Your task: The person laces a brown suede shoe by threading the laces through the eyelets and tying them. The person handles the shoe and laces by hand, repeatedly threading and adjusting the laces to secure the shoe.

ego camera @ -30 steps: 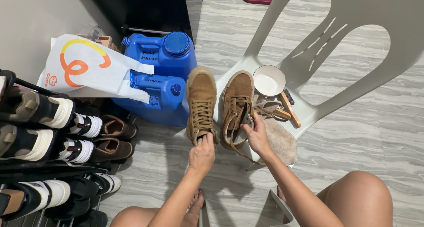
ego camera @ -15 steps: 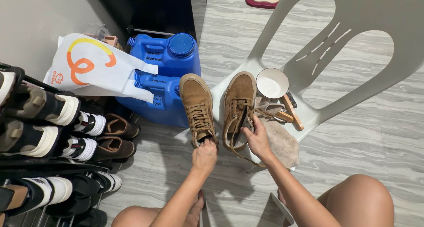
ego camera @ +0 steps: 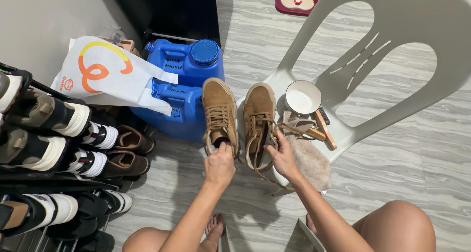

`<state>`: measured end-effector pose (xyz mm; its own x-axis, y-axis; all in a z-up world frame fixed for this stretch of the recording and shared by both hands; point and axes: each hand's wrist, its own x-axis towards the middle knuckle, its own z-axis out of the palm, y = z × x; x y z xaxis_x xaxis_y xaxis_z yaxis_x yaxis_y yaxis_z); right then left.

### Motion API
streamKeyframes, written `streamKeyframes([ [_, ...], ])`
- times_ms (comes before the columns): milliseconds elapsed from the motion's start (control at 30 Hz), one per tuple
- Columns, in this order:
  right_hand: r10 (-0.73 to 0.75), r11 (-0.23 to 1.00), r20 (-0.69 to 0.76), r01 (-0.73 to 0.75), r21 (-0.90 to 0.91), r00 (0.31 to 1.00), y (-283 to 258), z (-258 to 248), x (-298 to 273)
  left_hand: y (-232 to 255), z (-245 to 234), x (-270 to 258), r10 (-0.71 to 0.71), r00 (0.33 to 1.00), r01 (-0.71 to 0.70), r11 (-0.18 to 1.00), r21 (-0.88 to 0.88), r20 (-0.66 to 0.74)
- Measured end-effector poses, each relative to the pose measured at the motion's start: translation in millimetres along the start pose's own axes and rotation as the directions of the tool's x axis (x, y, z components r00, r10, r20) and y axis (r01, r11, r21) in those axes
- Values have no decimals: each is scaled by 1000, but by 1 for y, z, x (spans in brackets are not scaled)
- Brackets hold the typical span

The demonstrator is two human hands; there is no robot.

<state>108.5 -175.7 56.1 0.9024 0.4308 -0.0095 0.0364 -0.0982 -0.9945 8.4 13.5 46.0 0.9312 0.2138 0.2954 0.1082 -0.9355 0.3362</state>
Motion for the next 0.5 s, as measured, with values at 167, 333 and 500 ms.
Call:
streamKeyframes([
  [167,97,995,7,-97,-11,995,6,-6,7,-28,-29,60,-25,1000,26,997,74,-11],
  [333,128,987,32,-130,98,991,18,-10,13,-89,-38,155,2,998,7,992,130,-69],
  [500,123,983,5,-123,137,992,21,-13,14,-128,-26,217,-149,986,135,977,165,76],
])
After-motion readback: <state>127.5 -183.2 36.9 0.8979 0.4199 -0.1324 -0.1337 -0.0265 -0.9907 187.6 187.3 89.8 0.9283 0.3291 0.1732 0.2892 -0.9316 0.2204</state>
